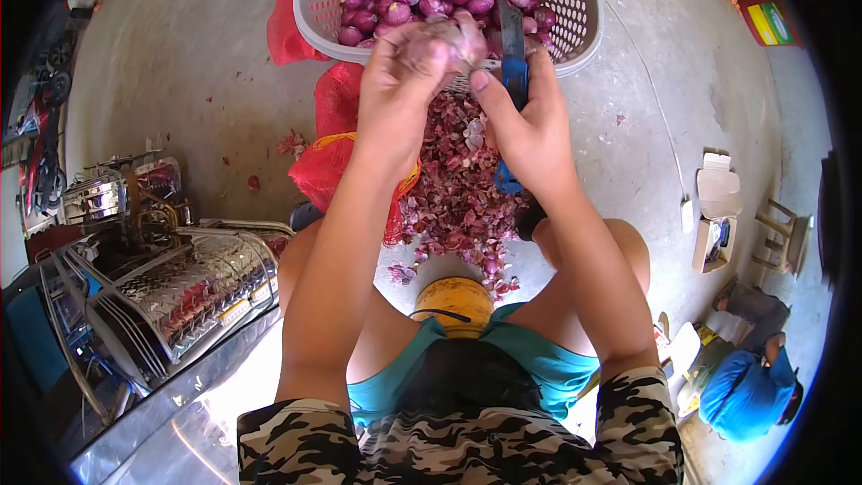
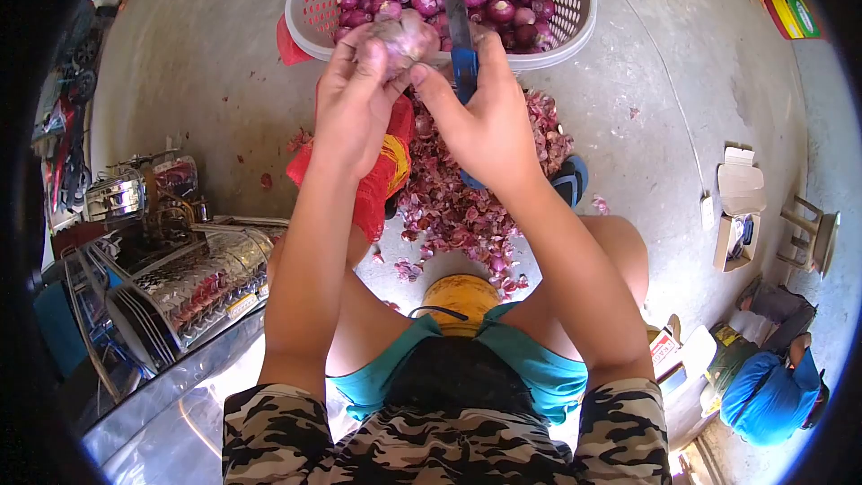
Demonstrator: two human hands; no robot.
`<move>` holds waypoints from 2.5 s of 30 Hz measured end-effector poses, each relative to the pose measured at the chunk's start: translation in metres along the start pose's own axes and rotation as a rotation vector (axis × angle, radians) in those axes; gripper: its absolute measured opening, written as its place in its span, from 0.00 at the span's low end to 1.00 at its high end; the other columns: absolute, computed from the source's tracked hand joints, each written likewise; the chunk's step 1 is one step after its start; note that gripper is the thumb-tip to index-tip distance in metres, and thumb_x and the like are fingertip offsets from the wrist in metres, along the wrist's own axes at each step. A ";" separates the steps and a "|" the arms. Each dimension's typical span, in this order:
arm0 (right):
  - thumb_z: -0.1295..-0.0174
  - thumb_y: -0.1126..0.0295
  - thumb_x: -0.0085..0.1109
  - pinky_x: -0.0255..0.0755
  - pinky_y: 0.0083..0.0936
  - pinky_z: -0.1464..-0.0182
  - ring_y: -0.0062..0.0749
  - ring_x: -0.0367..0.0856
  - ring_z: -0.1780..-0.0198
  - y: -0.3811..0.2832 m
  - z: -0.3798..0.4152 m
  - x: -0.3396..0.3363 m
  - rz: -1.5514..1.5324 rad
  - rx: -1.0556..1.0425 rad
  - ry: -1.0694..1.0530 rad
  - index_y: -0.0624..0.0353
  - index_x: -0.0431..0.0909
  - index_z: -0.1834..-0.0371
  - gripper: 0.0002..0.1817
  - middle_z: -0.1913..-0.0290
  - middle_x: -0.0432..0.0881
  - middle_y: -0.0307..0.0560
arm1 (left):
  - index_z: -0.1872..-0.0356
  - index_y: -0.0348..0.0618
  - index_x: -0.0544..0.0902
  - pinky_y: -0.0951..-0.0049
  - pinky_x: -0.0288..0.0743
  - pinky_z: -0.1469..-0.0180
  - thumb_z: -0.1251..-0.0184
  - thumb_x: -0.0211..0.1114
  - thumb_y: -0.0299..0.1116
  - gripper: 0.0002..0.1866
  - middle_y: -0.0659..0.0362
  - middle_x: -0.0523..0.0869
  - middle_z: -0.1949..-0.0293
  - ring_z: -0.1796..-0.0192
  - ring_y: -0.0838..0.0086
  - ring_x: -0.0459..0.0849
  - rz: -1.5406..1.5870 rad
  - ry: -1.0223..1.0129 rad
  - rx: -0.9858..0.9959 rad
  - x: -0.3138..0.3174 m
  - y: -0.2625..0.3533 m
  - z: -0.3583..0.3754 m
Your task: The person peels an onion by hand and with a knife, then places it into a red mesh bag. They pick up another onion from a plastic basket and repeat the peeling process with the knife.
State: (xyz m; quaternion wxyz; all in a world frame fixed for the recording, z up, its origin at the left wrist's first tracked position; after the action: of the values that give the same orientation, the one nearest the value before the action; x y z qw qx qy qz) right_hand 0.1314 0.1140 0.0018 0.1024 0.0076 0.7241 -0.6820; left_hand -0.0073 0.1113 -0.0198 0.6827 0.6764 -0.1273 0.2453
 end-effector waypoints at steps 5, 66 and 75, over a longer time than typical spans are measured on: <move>0.42 0.70 0.63 0.67 0.17 0.72 0.15 0.72 0.75 0.003 -0.009 0.001 -0.179 0.040 -0.015 0.64 0.72 0.61 0.12 0.74 0.79 0.37 | 0.46 0.43 0.67 0.64 0.74 0.46 0.32 0.60 0.32 0.18 0.57 0.78 0.52 0.49 0.71 0.79 -0.057 -0.034 0.032 0.007 0.000 0.003; 0.31 0.64 0.47 0.72 0.29 0.52 0.35 0.81 0.56 -0.010 -0.006 0.011 -0.046 -0.105 -0.201 0.61 0.61 0.36 0.23 0.56 0.81 0.53 | 0.38 0.44 0.65 0.64 0.73 0.40 0.30 0.56 0.33 0.21 0.55 0.76 0.45 0.42 0.67 0.76 0.191 -0.155 -0.136 0.006 0.008 0.006; 0.33 0.67 0.52 0.67 0.29 0.42 0.34 0.75 0.44 -0.012 -0.005 0.019 -0.142 -0.144 -0.213 0.63 0.63 0.39 0.22 0.45 0.76 0.53 | 0.40 0.44 0.66 0.63 0.74 0.41 0.33 0.59 0.28 0.21 0.55 0.76 0.46 0.44 0.68 0.77 0.286 -0.137 -0.131 0.005 0.007 0.006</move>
State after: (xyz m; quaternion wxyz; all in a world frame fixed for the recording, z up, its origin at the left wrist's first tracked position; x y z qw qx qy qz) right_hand 0.1100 0.1153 0.0104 0.1305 -0.1237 0.7548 -0.6309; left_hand -0.0055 0.1055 -0.0109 0.6732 0.6205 -0.2841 0.2847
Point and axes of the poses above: each hand's wrist, its own z-axis away from the middle knuckle, its own x-axis out of the palm, y = z × x, the point moved 8 cm from there along -z, towards the middle knuckle
